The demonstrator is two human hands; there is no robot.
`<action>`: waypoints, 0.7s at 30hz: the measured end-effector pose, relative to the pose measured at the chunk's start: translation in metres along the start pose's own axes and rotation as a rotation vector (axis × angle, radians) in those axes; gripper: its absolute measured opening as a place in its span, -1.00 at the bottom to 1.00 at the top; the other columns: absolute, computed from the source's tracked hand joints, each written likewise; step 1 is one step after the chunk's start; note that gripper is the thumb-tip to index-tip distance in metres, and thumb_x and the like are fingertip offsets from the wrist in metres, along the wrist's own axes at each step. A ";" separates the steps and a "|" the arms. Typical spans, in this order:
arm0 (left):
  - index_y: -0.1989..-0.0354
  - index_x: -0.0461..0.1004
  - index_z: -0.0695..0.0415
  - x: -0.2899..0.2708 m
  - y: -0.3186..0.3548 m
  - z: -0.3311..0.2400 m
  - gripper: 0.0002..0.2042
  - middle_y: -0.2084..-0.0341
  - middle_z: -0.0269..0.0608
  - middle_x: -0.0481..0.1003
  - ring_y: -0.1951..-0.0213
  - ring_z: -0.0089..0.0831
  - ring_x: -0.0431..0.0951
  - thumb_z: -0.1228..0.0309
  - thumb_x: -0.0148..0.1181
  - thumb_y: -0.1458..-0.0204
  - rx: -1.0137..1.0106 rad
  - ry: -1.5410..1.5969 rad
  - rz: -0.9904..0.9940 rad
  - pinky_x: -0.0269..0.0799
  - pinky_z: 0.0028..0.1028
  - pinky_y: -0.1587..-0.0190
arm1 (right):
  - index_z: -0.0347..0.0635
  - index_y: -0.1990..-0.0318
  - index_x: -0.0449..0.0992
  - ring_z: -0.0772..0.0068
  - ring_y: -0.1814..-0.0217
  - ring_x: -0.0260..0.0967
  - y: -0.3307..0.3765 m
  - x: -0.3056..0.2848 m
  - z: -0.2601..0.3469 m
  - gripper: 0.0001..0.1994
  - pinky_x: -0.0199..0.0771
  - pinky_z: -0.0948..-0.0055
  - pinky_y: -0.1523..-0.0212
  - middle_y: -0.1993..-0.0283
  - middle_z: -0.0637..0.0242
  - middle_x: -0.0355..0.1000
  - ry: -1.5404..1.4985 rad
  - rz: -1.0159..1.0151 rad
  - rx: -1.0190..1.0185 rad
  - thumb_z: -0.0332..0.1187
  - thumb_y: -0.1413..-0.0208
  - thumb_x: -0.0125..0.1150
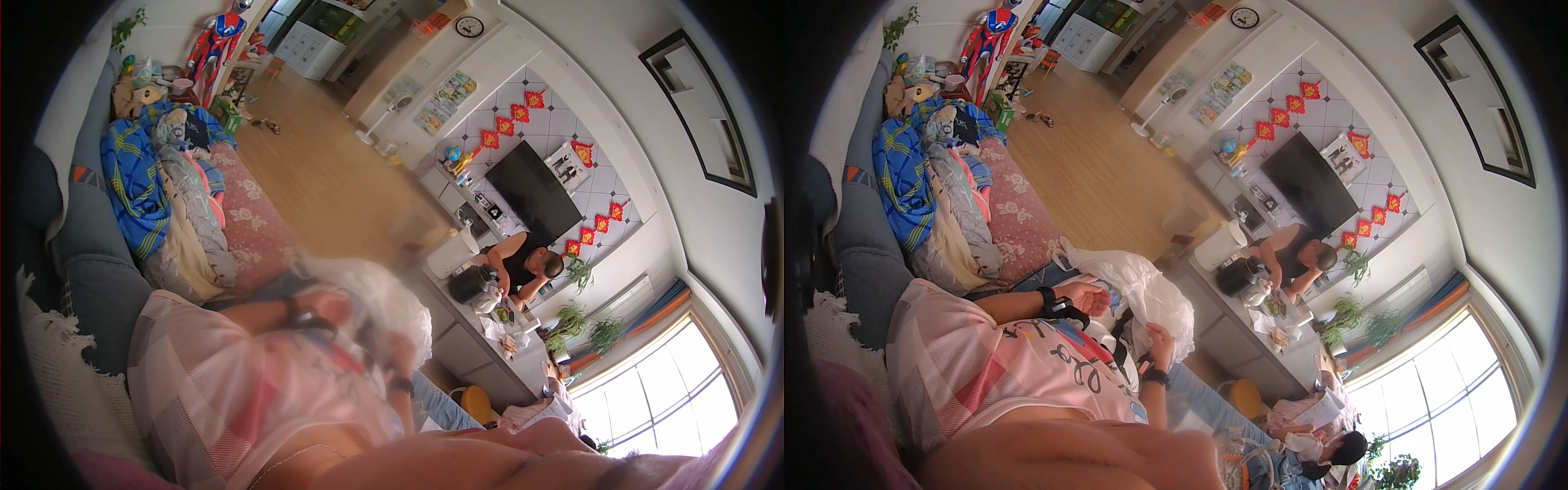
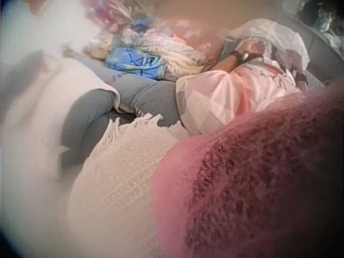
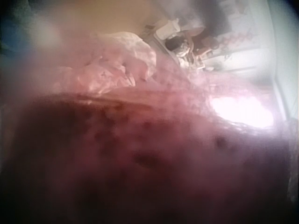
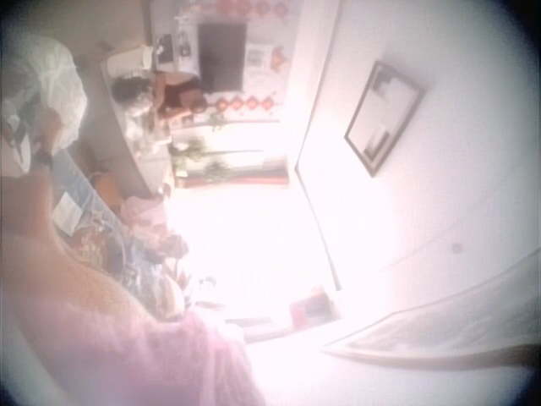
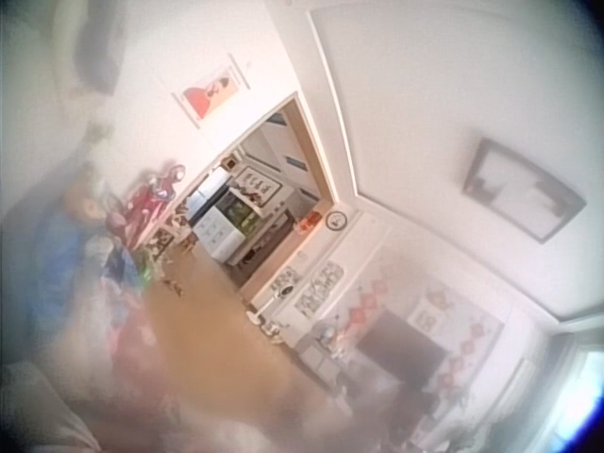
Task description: Folding white clothes on a couch.
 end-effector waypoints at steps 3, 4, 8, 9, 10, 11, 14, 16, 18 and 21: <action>0.14 0.29 0.25 0.001 -0.002 0.000 -0.72 0.27 -0.09 0.43 0.18 -0.27 0.42 0.34 -0.27 -0.10 0.003 0.012 0.005 0.29 -0.25 0.08 | -0.22 0.34 0.51 0.59 0.39 0.30 0.000 -0.001 0.002 -0.81 0.27 0.66 0.32 0.42 0.36 0.42 0.084 -0.005 -0.042 -0.47 0.09 -0.05; 0.14 0.28 0.25 0.002 -0.004 0.000 -0.72 0.27 -0.09 0.43 0.18 -0.27 0.42 0.34 -0.27 -0.10 0.000 0.018 0.009 0.29 -0.25 0.08 | -0.22 0.34 0.51 0.59 0.39 0.30 -0.002 -0.002 0.002 -0.80 0.26 0.66 0.32 0.43 0.37 0.42 0.147 -0.010 -0.085 -0.47 0.09 -0.05; 0.14 0.28 0.25 -0.002 -0.005 -0.002 -0.72 0.27 -0.09 0.43 0.17 -0.27 0.42 0.35 -0.26 -0.10 0.000 -0.015 -0.016 0.29 -0.25 0.08 | -0.22 0.34 0.51 0.59 0.39 0.30 -0.003 0.000 0.000 -0.81 0.26 0.65 0.32 0.43 0.36 0.42 0.203 -0.003 -0.115 -0.46 0.09 -0.05; 0.14 0.28 0.25 -0.002 -0.006 -0.002 -0.72 0.27 -0.09 0.43 0.17 -0.27 0.42 0.35 -0.26 -0.10 -0.006 -0.015 -0.017 0.29 -0.25 0.08 | -0.21 0.33 0.51 0.59 0.39 0.30 -0.003 -0.002 -0.001 -0.81 0.26 0.65 0.32 0.43 0.37 0.42 0.211 -0.005 -0.120 -0.46 0.08 -0.05; 0.14 0.28 0.26 0.000 -0.007 -0.002 -0.72 0.27 -0.09 0.43 0.17 -0.27 0.42 0.35 -0.26 -0.10 -0.011 -0.016 -0.018 0.29 -0.25 0.07 | -0.21 0.33 0.51 0.59 0.39 0.30 -0.004 -0.003 -0.002 -0.81 0.26 0.65 0.32 0.43 0.37 0.42 0.219 -0.007 -0.125 -0.46 0.08 -0.04; 0.14 0.28 0.26 -0.003 -0.006 -0.001 -0.72 0.27 -0.09 0.43 0.17 -0.27 0.42 0.35 -0.26 -0.10 -0.010 -0.014 -0.022 0.29 -0.25 0.07 | -0.21 0.33 0.51 0.59 0.39 0.30 -0.002 -0.001 -0.001 -0.81 0.27 0.65 0.32 0.43 0.37 0.42 0.213 -0.008 -0.106 -0.46 0.08 -0.04; 0.14 0.28 0.26 -0.006 -0.004 0.000 -0.72 0.26 -0.08 0.42 0.17 -0.27 0.42 0.35 -0.27 -0.10 -0.007 -0.005 -0.026 0.29 -0.25 0.07 | -0.21 0.33 0.51 0.59 0.39 0.30 0.000 0.001 0.001 -0.81 0.27 0.65 0.32 0.44 0.37 0.42 0.192 -0.011 -0.061 -0.45 0.08 -0.04; 0.14 0.28 0.26 -0.006 -0.005 0.000 -0.71 0.26 -0.08 0.42 0.16 -0.27 0.42 0.34 -0.27 -0.10 -0.005 0.008 -0.020 0.28 -0.25 0.07 | -0.20 0.33 0.51 0.59 0.39 0.30 -0.001 0.000 0.001 -0.81 0.27 0.65 0.32 0.44 0.37 0.42 0.174 -0.010 -0.046 -0.44 0.07 -0.03; 0.14 0.28 0.26 -0.007 -0.004 -0.001 -0.71 0.26 -0.08 0.42 0.16 -0.26 0.42 0.34 -0.27 -0.10 0.000 -0.010 -0.019 0.28 -0.25 0.06 | -0.21 0.33 0.51 0.59 0.39 0.30 -0.001 0.000 0.001 -0.81 0.26 0.65 0.32 0.44 0.37 0.42 0.108 -0.003 -0.030 -0.44 0.07 -0.03; 0.13 0.28 0.22 -0.006 -0.004 0.000 -0.71 0.22 -0.13 0.40 0.16 -0.34 0.40 0.28 -0.18 -0.08 -0.003 -0.061 -0.009 0.30 -0.33 0.09 | -0.21 0.33 0.51 0.59 0.39 0.30 0.000 -0.001 -0.004 -0.82 0.26 0.65 0.32 0.44 0.37 0.42 -0.032 -0.002 0.060 -0.44 0.07 -0.03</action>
Point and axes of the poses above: each hand's wrist, its own y-axis away from the middle knuckle, its own x-axis out of the palm, z = x × y, the point moved 6 cm from there along -y, towards the middle knuckle
